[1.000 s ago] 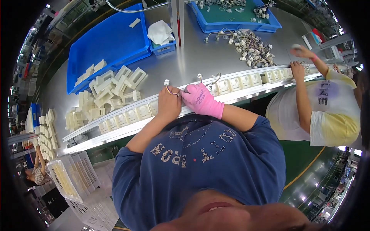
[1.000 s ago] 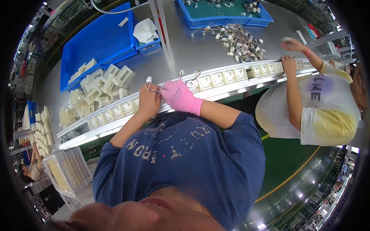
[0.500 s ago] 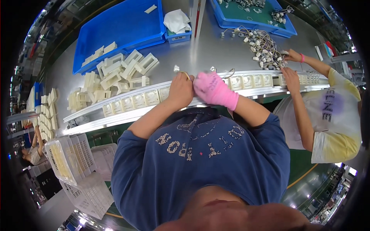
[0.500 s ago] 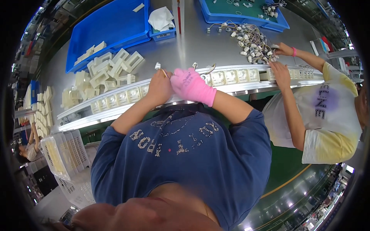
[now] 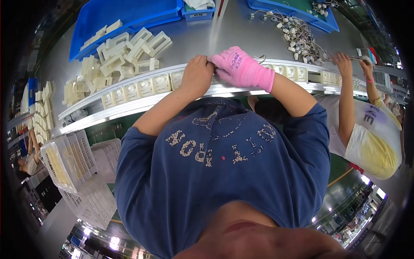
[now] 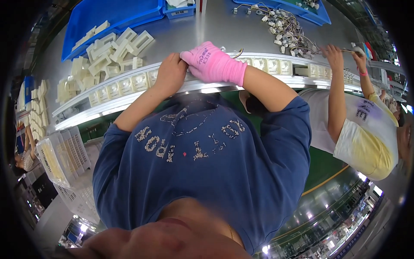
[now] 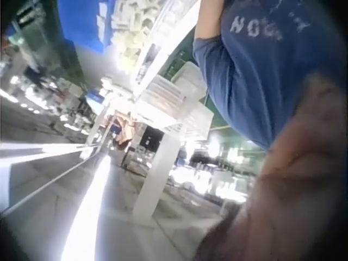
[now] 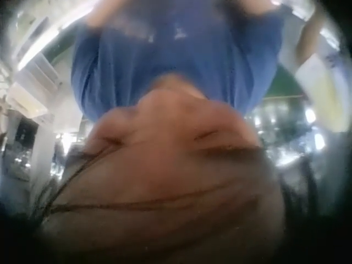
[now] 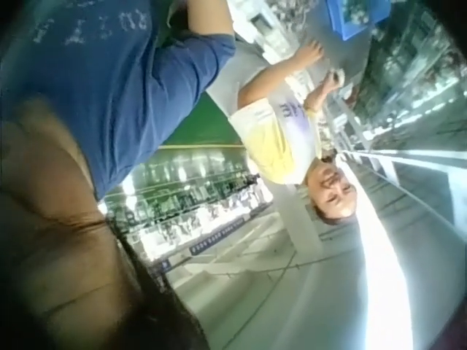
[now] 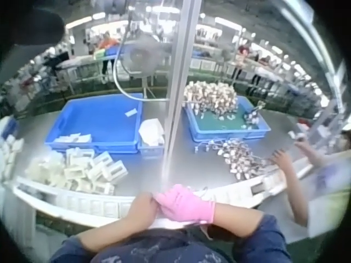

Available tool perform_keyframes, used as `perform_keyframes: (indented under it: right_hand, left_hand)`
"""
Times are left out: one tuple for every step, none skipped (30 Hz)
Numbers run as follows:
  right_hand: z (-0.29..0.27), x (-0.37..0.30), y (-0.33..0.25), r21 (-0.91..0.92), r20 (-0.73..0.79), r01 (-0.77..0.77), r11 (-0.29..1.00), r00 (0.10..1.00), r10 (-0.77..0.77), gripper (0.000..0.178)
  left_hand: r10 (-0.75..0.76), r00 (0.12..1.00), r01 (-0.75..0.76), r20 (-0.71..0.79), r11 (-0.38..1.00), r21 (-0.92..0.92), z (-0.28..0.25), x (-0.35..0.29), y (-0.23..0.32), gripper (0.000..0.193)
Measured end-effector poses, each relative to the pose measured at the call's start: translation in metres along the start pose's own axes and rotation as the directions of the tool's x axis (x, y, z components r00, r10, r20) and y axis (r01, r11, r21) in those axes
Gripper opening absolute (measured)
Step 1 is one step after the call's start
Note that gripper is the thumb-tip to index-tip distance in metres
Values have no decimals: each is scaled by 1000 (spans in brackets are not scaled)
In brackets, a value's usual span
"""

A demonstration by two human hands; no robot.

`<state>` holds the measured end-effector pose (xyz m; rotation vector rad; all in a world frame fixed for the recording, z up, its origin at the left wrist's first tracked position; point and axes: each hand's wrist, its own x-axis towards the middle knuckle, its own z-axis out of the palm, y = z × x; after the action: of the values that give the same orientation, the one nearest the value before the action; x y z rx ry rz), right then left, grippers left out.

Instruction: The person assembles electronic components by fitting plastic parts together by hand at a production station.

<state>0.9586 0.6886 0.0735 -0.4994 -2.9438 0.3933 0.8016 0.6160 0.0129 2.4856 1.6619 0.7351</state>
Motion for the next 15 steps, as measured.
perform_keyframes:
  right_hand:
    - [1,0,-2,-33,70,-47,998,996,49,24]
    - [3,0,-3,-71,137,-91,993,985,100,25]
    - [5,-1,-3,-68,143,-89,994,985,98,25]
    - [6,-3,0,-83,209,-127,988,968,141,26]
    - [6,-3,0,-102,273,-163,981,944,185,27]
    - [4,-2,-2,-101,276,-162,982,943,184,27]
    - [-3,1,-7,-142,362,-179,974,906,219,26]
    - [-6,3,-10,-185,443,-191,964,859,255,25]
    - [-3,3,-9,-183,446,-190,965,858,253,25]
    - [-1,3,-6,-205,412,-174,963,877,246,25]
    - [1,4,-4,-228,377,-159,961,895,238,24]
    - [0,6,-3,-228,377,-160,961,895,238,24]
    - [-4,9,-1,-212,387,-206,955,880,276,25]
    - [-7,11,0,-196,397,-252,948,863,312,27]
    - [-9,14,2,-198,396,-253,947,863,313,27]
  left_hand:
    - [-11,1000,11,8,1000,4,0,0,0,11]
    - [-17,1000,17,11,1000,1,1,-1,0,11]
    - [-29,1000,28,-13,999,-32,1,-1,1,10]
    - [-40,999,37,-37,997,-65,2,-1,0,10]
    - [-43,998,40,-37,997,-67,2,0,-1,10]
    - [-61,996,52,-66,989,-138,3,-1,-3,10]
    - [-84,992,63,-92,976,-207,3,-2,-3,10]
    - [-87,992,67,-90,976,-209,2,-2,-2,10]
    - [-118,989,97,-89,971,-217,1,-2,-1,10]
    - [-145,985,122,-89,967,-225,0,-2,0,10]
    - [-145,985,122,-89,967,-225,0,-2,1,10]
    - [-159,985,138,-75,963,-230,0,-2,1,9]
    - [-171,983,152,-62,960,-234,-1,-1,1,9]
    - [-170,983,150,-64,960,-234,-1,0,1,9]
    - [-176,983,157,-56,957,-243,-2,0,1,8]
